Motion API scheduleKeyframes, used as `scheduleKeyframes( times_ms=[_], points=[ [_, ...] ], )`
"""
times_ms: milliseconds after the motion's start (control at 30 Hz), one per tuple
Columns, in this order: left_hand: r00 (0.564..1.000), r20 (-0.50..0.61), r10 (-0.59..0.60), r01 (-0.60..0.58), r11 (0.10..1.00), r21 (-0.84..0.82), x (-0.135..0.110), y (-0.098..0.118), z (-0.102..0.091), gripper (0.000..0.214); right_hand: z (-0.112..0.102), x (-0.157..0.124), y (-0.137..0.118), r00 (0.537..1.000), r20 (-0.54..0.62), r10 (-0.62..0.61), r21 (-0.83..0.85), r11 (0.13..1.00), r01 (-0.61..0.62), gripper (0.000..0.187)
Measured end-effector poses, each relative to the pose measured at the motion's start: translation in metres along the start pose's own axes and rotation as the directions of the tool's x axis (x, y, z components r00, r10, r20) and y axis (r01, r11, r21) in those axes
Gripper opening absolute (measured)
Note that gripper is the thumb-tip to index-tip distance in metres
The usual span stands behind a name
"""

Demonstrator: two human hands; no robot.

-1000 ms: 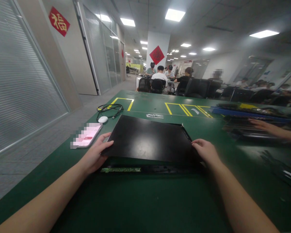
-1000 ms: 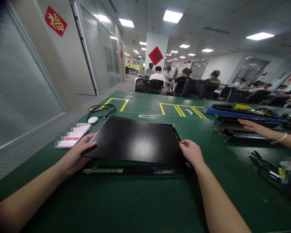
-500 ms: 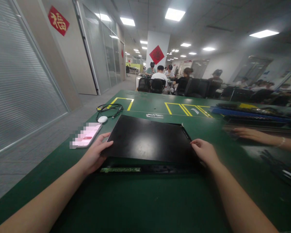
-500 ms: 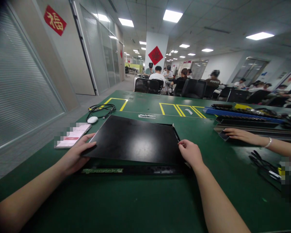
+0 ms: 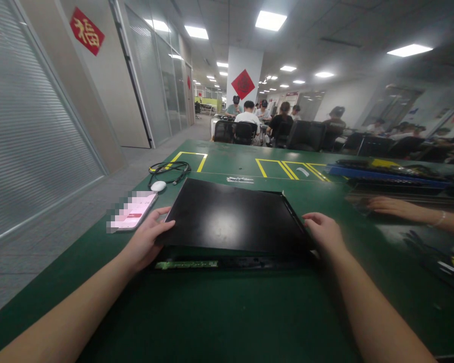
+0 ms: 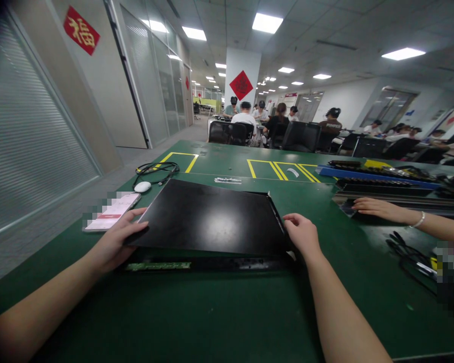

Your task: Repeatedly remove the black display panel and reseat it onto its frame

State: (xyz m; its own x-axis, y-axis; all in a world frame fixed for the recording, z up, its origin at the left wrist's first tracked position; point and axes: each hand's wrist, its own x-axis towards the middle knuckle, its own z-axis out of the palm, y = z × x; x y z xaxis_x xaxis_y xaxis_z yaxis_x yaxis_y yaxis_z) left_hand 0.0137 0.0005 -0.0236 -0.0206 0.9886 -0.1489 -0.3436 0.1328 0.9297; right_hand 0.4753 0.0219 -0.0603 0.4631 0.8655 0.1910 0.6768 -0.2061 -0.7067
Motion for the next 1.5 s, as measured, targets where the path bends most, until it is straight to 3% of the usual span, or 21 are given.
scheduleKeyframes(
  times_ms=[300, 667, 967, 1233, 1500],
  points=[
    [1.000, -0.011, 0.001, -0.001, 1.000, 0.022, 0.000, 0.000, -0.001, 0.054, 0.010, 0.005, 0.007, 0.973, 0.229, -0.013, -0.157, 0.986, 0.051, 0.039],
    [0.999, -0.029, 0.013, -0.013, 1.000, 0.022, 0.001, -0.005, 0.001, 0.054, 0.012, 0.004, 0.006, 0.968, 0.248, 0.027, -0.232, 0.972, 0.032, 0.043],
    [0.998, -0.053, -0.013, 0.016, 0.998, 0.057, 0.000, -0.003, 0.002, 0.050, 0.013, 0.005, 0.011, 0.972, 0.234, 0.035, -0.190, 0.982, 0.010, 0.046],
    [0.995, -0.094, 0.033, -0.027, 0.998, 0.064, 0.000, -0.006, 0.002, 0.045, 0.016, 0.008, 0.015, 0.976, 0.216, -0.025, -0.188, 0.980, 0.066, 0.044],
    [0.996, -0.074, 0.049, -0.045, 0.998, 0.051, -0.002, -0.004, 0.007, 0.048, 0.018, 0.009, 0.020, 0.972, 0.237, 0.011, -0.167, 0.985, 0.030, 0.047]
  ],
)
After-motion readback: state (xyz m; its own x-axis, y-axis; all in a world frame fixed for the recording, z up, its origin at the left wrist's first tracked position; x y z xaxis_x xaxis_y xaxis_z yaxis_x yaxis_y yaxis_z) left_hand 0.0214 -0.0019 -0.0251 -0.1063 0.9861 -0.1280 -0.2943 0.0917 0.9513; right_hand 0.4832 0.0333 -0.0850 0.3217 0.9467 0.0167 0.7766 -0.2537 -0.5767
